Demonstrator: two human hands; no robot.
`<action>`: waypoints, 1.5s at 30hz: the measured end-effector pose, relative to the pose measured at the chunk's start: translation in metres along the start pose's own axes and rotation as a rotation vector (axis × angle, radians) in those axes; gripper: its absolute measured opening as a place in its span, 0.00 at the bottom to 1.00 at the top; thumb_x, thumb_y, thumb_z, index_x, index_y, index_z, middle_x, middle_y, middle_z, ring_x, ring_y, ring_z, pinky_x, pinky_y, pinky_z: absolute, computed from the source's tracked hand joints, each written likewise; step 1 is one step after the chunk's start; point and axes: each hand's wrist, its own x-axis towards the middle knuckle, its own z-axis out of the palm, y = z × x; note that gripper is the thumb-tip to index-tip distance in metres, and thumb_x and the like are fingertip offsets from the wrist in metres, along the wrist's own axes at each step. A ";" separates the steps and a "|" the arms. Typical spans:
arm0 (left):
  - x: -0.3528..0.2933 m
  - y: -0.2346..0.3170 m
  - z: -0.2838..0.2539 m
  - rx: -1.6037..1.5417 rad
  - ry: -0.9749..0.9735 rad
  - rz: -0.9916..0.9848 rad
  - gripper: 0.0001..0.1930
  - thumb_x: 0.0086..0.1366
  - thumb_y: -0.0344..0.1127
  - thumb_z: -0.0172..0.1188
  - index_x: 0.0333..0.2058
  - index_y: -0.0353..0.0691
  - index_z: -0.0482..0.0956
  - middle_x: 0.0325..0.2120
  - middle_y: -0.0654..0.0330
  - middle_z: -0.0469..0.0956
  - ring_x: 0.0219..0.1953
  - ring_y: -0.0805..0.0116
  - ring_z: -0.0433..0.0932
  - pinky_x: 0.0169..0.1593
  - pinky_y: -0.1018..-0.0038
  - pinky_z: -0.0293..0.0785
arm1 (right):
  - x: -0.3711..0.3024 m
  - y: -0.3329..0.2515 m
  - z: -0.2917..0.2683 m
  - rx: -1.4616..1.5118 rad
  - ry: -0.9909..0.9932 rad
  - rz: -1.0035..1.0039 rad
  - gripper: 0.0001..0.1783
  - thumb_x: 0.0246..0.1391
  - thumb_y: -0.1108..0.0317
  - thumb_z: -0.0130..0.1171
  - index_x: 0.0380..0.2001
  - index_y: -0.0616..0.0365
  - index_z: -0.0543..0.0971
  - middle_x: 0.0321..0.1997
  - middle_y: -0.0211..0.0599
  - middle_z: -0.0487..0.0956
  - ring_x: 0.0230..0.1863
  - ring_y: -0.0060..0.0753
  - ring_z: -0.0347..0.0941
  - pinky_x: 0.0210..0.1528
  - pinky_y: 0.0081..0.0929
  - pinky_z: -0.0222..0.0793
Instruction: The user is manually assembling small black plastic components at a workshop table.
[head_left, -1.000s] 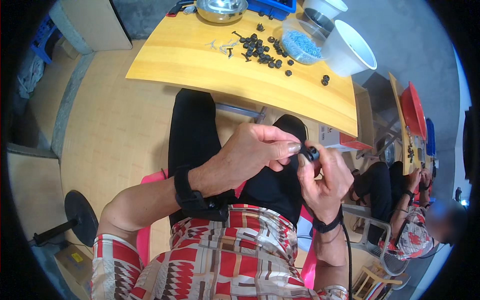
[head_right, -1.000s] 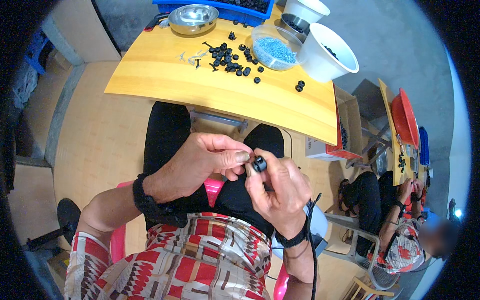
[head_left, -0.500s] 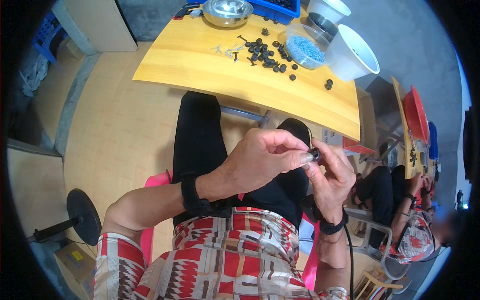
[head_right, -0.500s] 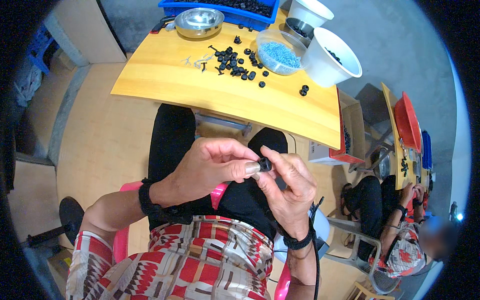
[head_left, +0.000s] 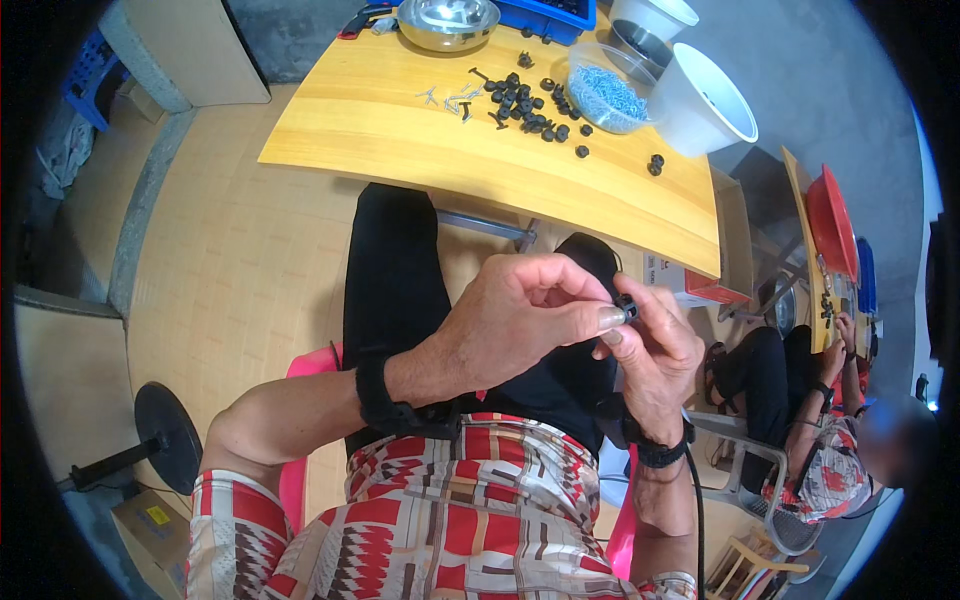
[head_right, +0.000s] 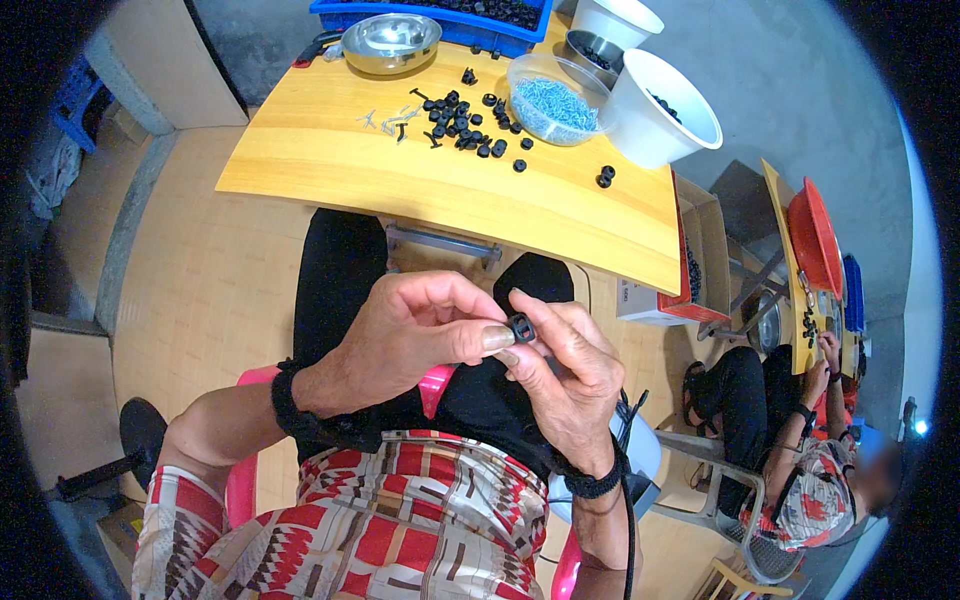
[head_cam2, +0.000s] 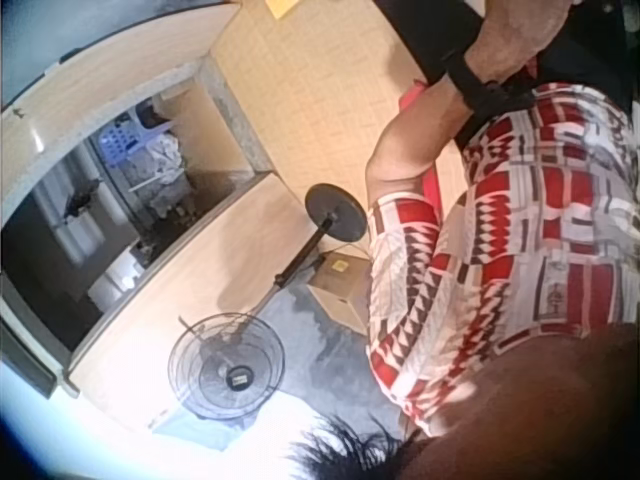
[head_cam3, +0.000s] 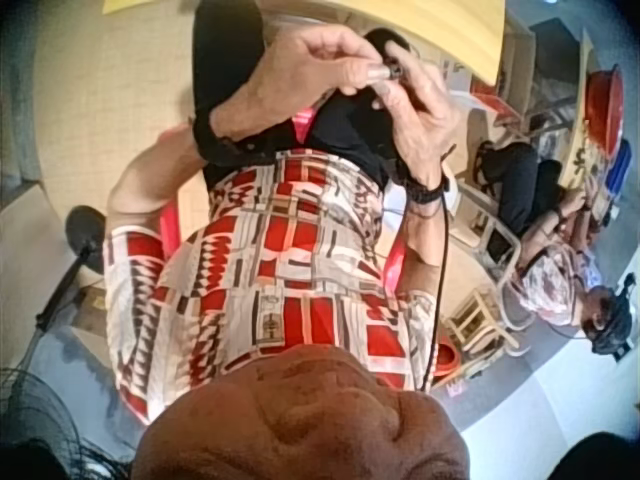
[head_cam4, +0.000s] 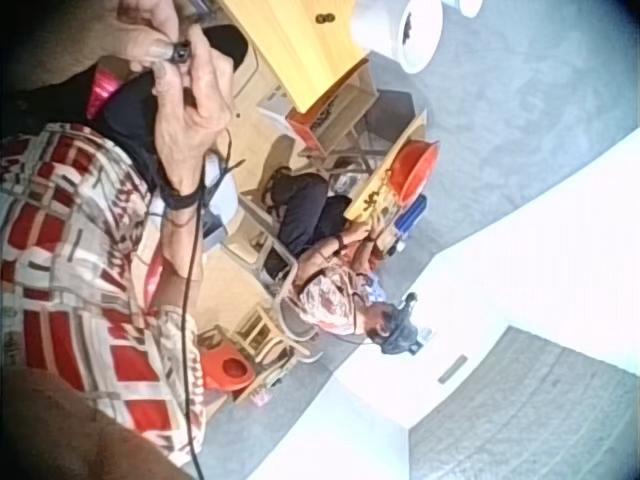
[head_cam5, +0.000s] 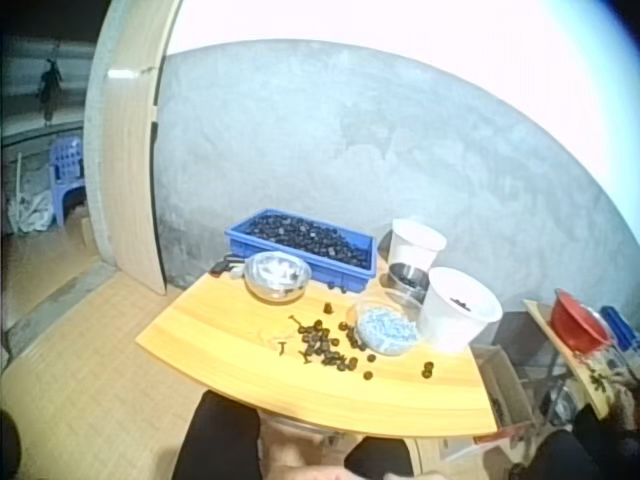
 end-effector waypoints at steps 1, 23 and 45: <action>0.000 0.001 0.000 -0.008 -0.003 -0.006 0.10 0.56 0.29 0.58 0.36 0.30 0.73 0.28 0.61 0.76 0.31 0.80 0.73 0.35 0.84 0.71 | 0.000 0.001 0.000 0.000 0.001 0.000 0.22 0.40 0.72 0.64 0.43 0.62 0.75 0.31 0.32 0.72 0.26 0.17 0.66 0.29 0.14 0.64; 0.013 -0.014 -0.010 -0.151 0.078 -0.238 0.08 0.60 0.33 0.55 0.33 0.33 0.75 0.27 0.61 0.76 0.27 0.78 0.74 0.32 0.82 0.72 | 0.135 0.017 -0.060 -0.015 0.782 -0.184 0.14 0.52 0.66 0.52 0.36 0.66 0.76 0.16 0.26 0.68 0.18 0.14 0.61 0.20 0.12 0.54; 0.040 -0.006 -0.043 -0.241 0.225 -0.383 0.07 0.60 0.35 0.55 0.33 0.37 0.75 0.26 0.65 0.75 0.26 0.81 0.72 0.30 0.84 0.70 | 0.172 0.026 -0.010 -0.429 0.184 -0.178 0.08 0.49 0.75 0.56 0.34 0.61 0.78 0.30 0.33 0.76 0.30 0.18 0.70 0.29 0.15 0.66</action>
